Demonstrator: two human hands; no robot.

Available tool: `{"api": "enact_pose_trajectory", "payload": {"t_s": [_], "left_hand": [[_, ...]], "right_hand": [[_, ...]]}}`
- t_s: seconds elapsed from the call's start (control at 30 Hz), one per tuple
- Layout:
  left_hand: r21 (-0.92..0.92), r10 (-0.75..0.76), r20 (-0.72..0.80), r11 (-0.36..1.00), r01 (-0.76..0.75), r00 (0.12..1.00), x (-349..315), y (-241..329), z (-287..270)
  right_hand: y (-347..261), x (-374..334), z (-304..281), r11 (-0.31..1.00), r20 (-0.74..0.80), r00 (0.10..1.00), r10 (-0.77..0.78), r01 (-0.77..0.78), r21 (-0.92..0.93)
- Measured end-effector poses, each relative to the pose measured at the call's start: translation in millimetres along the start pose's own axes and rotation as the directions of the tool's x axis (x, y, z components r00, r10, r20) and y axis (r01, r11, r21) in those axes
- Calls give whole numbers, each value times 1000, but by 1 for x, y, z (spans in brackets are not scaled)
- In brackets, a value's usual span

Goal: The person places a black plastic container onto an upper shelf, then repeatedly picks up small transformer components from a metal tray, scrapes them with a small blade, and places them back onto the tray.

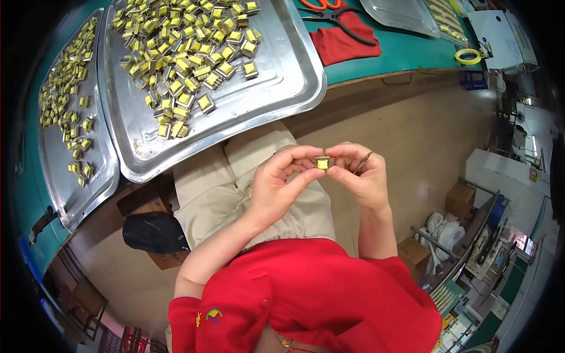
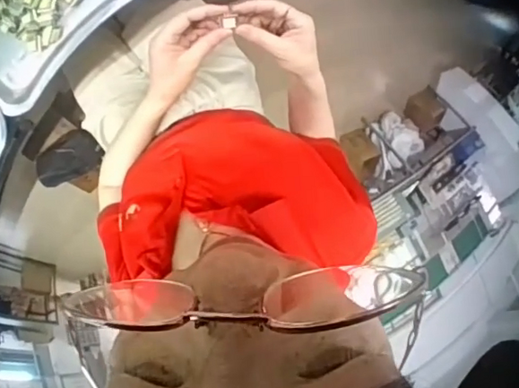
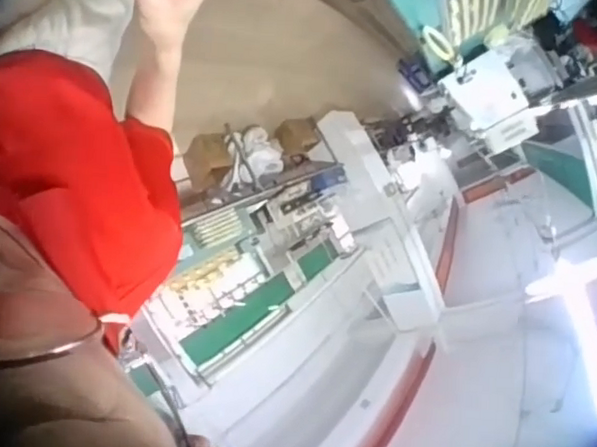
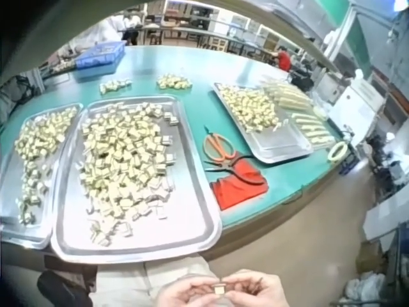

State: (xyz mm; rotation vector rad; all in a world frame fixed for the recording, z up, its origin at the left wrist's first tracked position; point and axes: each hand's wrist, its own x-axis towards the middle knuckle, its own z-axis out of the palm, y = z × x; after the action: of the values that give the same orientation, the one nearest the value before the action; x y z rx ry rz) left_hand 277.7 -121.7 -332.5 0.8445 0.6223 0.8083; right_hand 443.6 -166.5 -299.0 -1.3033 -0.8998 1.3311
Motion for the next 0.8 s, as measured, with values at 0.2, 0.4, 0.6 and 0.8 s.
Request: {"api": "enact_pose_trajectory", "payload": {"t_s": [0.2,0.4,0.6,0.8], "left_hand": [[8,-1,22,1000,0,1000,1,-1,-4],[-60,-26,14,998,27,1000,1,0,-5],[-139,-49,34,989,53,998,2,1,-7],[-213,-103,17,972,105,994,5,5,-5]], "right_hand": [[0,3,3,999,-5,1000,15,-15,35],[0,4,6,1000,-26,999,21,-20,23],[3,4,5,999,-22,999,-38,38,-27],[4,5,6,968,-19,989,-145,138,-211]]}}
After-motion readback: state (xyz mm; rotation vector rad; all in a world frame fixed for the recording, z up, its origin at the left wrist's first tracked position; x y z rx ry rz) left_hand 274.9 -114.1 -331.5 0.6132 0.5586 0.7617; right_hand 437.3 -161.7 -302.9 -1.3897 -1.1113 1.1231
